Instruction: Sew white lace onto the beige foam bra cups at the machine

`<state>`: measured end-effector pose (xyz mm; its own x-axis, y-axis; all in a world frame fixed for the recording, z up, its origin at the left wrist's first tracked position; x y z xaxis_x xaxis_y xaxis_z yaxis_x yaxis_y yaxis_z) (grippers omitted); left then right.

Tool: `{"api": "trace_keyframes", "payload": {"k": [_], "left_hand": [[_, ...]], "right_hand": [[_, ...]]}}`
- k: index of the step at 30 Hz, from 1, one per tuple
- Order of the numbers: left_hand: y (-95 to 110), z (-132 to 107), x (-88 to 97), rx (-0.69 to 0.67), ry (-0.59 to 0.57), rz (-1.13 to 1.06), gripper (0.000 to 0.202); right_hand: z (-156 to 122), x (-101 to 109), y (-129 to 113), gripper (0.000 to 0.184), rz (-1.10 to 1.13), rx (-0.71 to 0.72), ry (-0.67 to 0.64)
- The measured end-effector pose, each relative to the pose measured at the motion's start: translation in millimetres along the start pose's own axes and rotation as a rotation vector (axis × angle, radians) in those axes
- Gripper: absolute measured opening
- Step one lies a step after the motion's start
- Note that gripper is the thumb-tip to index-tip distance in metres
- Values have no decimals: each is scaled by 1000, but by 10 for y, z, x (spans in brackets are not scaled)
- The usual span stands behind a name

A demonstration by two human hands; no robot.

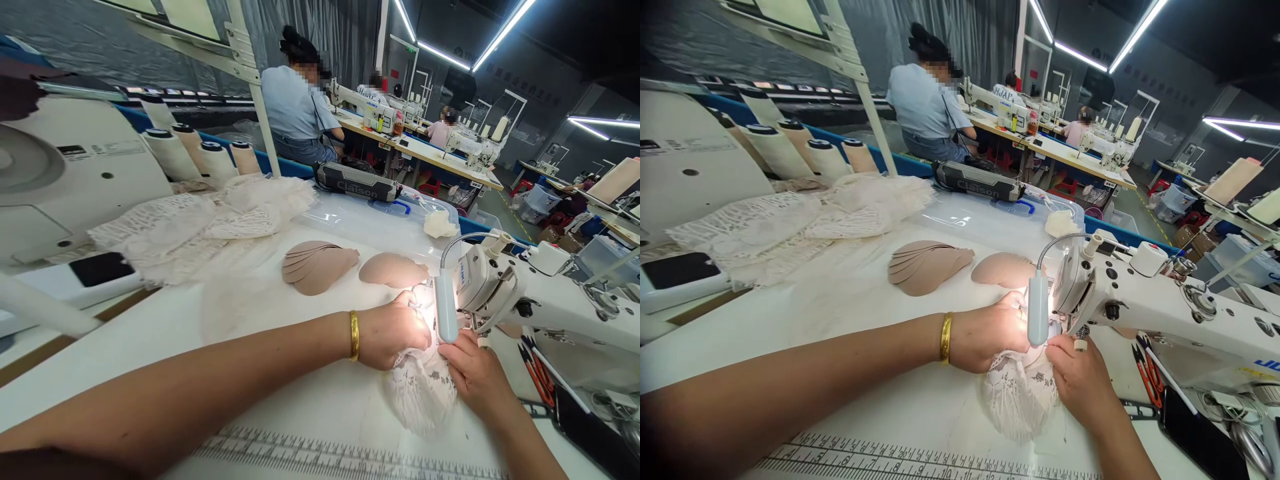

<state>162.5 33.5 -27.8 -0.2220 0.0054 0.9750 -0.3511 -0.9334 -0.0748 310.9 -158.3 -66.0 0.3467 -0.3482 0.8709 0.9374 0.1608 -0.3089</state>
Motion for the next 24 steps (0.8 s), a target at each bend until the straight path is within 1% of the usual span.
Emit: {"api": "trace_keyframes", "payload": {"k": [3,6,8,14,17,20,22,24], "left_hand": [[16,-6,-21,-1,20,47,21],[-14,3,-52,19,43,52,18],[-45,14,-65,37,56,50,20],[-134,52,-83,62,69,28,21],[-158,56,-109,57,86,9,20],[-155,51,-133,51,101,17,15],[-145,40,-135,57,91,28,12],[-136,18,-124,67,72,34,15]], "right_hand": [[-11,0,17,31,-6,-19,16],[-33,-4,48,34,-23,-58,37],[-45,1,65,36,-50,-68,64],[-2,60,89,28,-143,-16,225],[43,82,95,25,-101,7,244],[53,76,104,23,-89,26,244],[37,60,113,22,-105,36,259],[13,47,118,22,-113,46,283]]}}
Point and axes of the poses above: each hand's wrist, its own z-axis towards the middle knuckle, its own x-axis out of the back of the hand, y = z × x, the point moved 1 cm from there along z, towards the middle knuckle, and after that the axes turned 13 degrees about z, right-handed, at the moved point
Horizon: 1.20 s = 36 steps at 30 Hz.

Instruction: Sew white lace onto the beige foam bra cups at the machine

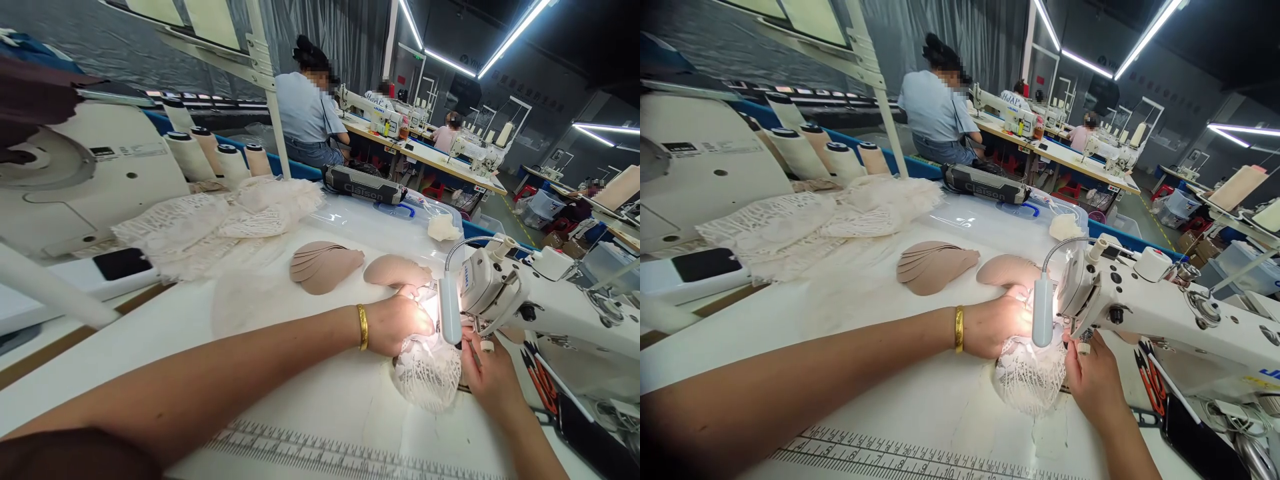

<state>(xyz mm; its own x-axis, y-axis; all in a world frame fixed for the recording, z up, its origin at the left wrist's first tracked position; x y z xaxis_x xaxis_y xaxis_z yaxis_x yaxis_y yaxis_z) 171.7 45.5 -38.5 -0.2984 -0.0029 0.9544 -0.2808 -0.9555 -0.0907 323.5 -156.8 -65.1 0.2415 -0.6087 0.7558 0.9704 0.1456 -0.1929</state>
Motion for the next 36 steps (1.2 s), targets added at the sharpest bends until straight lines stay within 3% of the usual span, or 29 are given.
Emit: {"api": "trace_keyframes", "payload": {"k": [4,9,13,18,24,29,31,34,36], "left_hand": [[15,-70,47,-9,-12,-22,24],[114,-113,73,142,-5,180,10],[266,-65,71,224,-71,296,31],[289,-65,159,202,-137,166,41],[151,-151,275,57,-184,-46,36],[136,-147,150,6,-94,-27,19],[132,-122,46,-21,-78,7,21],[92,-89,-93,-61,-42,13,32],[52,-78,-139,-84,1,22,40]], "right_hand": [[-16,42,-55,24,31,-12,13],[53,80,-275,30,202,42,-179],[57,-33,-311,21,136,-4,-267],[15,-46,-154,26,22,6,-176],[-6,181,-32,28,117,-122,-223],[0,400,23,26,264,-187,-371],[36,435,5,24,392,-234,-404],[95,351,-51,34,597,-298,-265],[106,211,-84,35,592,-301,-188]]}}
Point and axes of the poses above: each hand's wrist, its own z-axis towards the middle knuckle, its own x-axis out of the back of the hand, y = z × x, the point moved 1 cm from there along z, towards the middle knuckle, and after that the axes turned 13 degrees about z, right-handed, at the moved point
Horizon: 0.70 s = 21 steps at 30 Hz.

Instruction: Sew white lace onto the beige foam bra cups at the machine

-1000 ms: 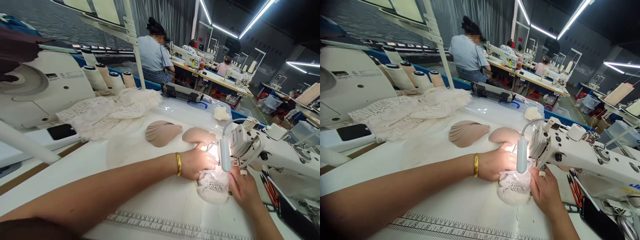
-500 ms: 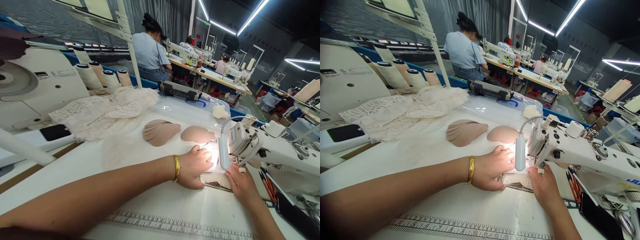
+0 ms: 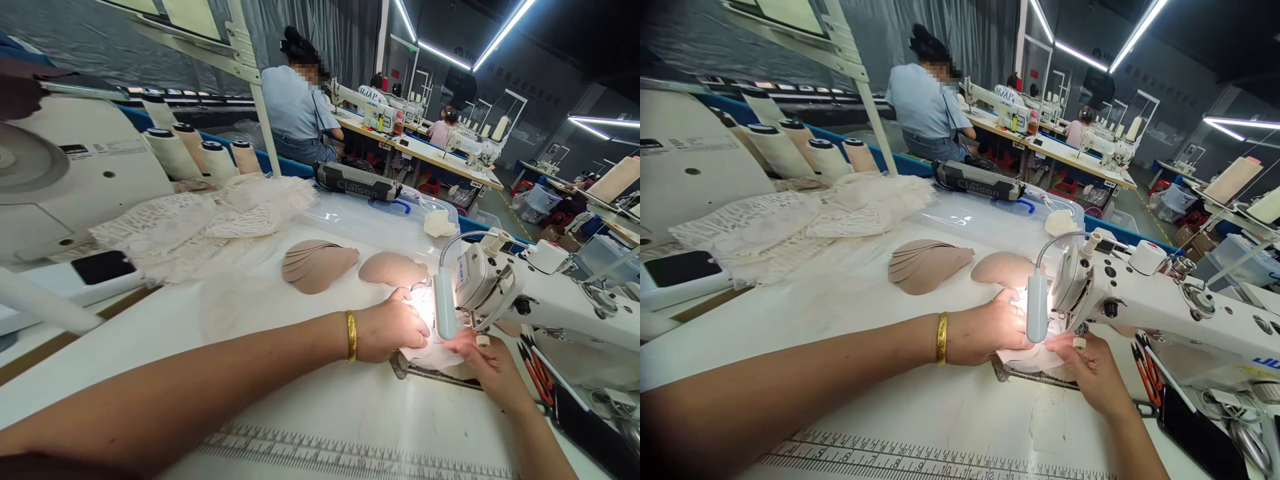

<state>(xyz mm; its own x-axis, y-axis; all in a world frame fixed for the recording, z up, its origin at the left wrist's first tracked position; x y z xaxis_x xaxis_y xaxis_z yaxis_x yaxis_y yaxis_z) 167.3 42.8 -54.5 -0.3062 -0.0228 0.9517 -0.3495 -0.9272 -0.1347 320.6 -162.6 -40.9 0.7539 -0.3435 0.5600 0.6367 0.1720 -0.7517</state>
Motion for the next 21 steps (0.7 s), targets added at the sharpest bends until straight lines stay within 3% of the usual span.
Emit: {"api": "trace_keyframes", "payload": {"k": [4,9,21], "left_hand": [[-58,8,11,-9,53,13,47],[-108,29,22,24,111,7,50],[-105,42,-16,88,97,26,38]], "right_hand": [[5,-218,143,27,-315,70,24],[-38,-223,212,28,-583,95,10],[9,-184,215,31,-623,140,5]]}}
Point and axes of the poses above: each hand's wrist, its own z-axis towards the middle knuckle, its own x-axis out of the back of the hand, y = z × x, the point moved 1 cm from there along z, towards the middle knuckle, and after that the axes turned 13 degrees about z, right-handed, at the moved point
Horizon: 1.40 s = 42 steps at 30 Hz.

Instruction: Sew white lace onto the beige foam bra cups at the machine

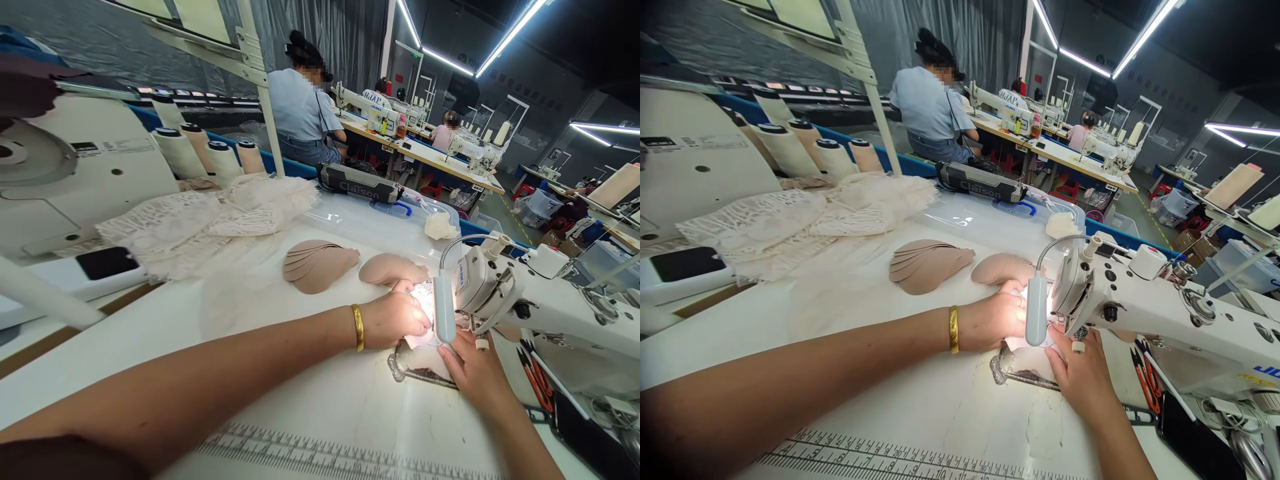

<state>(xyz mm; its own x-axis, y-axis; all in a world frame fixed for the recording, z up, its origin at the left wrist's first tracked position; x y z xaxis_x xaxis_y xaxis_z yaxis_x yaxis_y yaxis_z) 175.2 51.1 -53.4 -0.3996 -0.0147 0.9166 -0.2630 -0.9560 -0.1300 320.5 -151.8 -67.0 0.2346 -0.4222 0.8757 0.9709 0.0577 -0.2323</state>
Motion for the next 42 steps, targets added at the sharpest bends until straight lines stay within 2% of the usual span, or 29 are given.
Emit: {"api": "trace_keyframes", "payload": {"k": [3,13,30,34,36,42], "left_hand": [[22,3,2,13,-6,37,35],[33,21,23,49,-35,26,23],[75,-5,31,52,-36,42,34],[68,-16,12,49,0,34,36],[65,-20,5,45,17,45,33],[74,-41,-11,46,30,127,9]], "right_hand": [[-22,33,-7,30,45,8,14],[-66,31,23,21,115,-81,260],[-71,48,9,19,118,-54,248],[-80,52,8,23,106,-56,251],[-78,59,8,23,108,-52,251],[-83,60,32,24,120,-48,228]]}}
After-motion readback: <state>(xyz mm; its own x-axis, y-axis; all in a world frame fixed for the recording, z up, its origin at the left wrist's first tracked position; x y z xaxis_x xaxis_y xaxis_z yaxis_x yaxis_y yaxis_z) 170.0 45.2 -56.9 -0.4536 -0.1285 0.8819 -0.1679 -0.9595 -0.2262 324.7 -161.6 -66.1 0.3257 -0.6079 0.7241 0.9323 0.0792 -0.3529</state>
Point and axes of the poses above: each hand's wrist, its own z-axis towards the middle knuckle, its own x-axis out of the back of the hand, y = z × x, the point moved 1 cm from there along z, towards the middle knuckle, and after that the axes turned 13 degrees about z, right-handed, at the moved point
